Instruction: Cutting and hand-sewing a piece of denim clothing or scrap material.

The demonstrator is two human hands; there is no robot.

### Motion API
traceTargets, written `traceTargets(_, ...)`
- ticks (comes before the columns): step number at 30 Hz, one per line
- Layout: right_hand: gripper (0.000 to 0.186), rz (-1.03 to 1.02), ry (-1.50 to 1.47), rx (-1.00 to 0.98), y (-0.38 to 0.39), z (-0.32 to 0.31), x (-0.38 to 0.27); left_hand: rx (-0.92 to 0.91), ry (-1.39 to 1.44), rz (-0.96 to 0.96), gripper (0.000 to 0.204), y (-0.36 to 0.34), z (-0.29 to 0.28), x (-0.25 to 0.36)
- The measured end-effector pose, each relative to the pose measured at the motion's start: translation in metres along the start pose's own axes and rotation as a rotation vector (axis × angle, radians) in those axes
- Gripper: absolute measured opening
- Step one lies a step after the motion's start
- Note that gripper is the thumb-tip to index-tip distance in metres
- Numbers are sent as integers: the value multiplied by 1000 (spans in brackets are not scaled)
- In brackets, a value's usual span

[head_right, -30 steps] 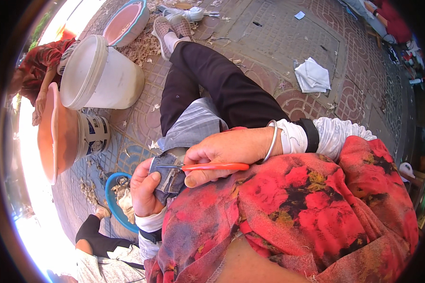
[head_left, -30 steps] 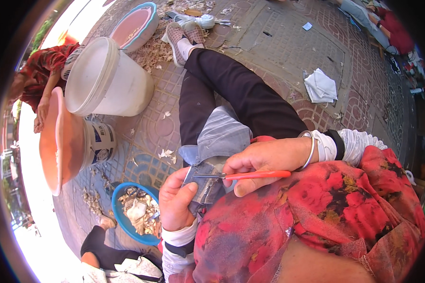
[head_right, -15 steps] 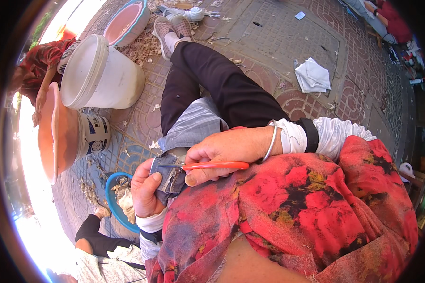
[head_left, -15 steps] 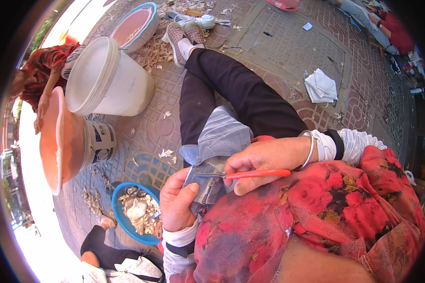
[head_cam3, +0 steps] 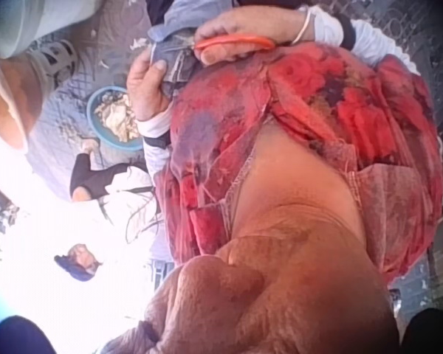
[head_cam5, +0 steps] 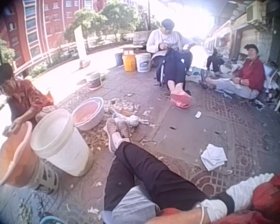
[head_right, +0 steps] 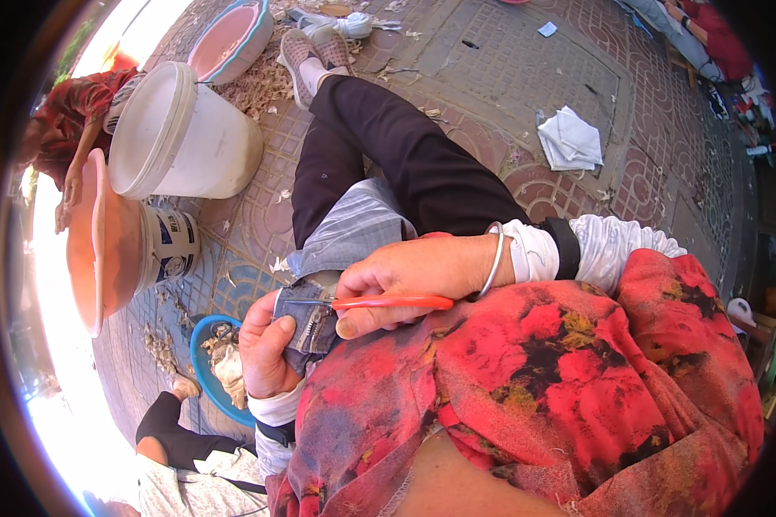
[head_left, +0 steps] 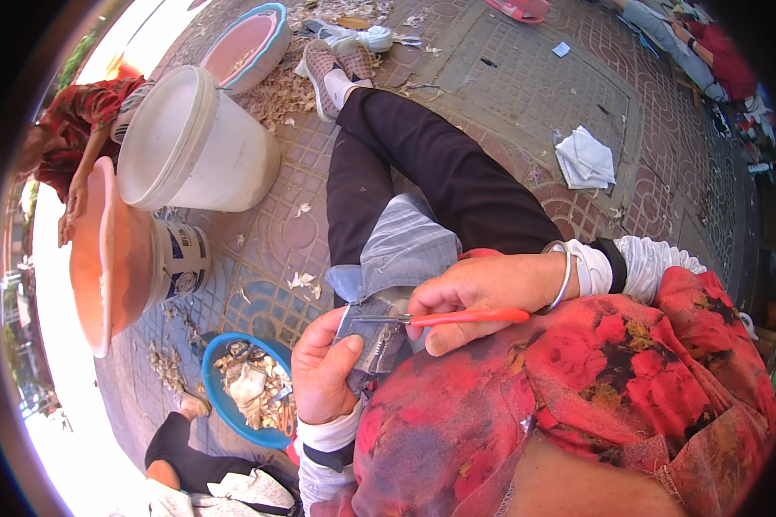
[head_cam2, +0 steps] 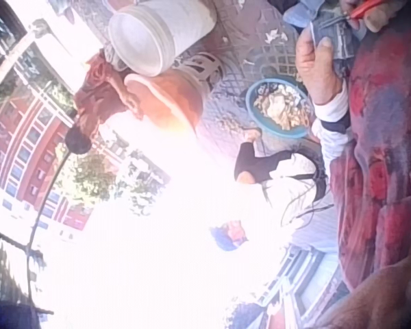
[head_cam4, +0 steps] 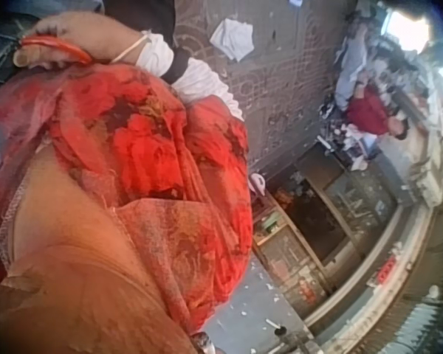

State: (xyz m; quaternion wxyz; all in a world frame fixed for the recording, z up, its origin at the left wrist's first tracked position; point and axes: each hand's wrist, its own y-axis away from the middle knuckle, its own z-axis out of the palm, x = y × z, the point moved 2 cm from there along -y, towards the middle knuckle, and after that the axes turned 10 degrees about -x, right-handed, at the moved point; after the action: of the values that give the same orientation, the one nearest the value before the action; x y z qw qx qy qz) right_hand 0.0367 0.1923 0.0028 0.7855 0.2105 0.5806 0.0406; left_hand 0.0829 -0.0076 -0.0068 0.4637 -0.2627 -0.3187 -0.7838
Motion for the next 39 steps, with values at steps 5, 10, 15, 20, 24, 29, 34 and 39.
traceTargets(5, 45, -147, -20, 56, 1, 5, -3, -3, 16, -3, 26, -1, 3, 0)
traceTargets(10, 36, -377, -263, 214, 4, 7, -2, -42, -50, -58, 22, -1, 4, 5)
traceTargets(15, 30, -537, -613, 383, 11, -9, -16, 54, -39, -86, 22, 7, -1, -6)
traceTargets(20, 34, -91, -148, -51, 3, 6, -9, 81, -18, 2, 23, 8, -1, 0)
traceTargets(24, 40, -27, -133, -88, -1, 3, -8, 42, -21, 6, 24, 8, 2, 0)
traceTargets(29, 42, -10, -119, -82, -1, 3, -8, 31, -31, 6, 24, 7, 2, 0)
traceTargets(34, 42, 17, -118, -88, -1, 2, -9, 25, -22, 14, 24, 6, 4, 0)
traceTargets(39, 42, 28, -156, -87, -1, 2, -9, 36, -25, 8, 23, 7, 5, 1)
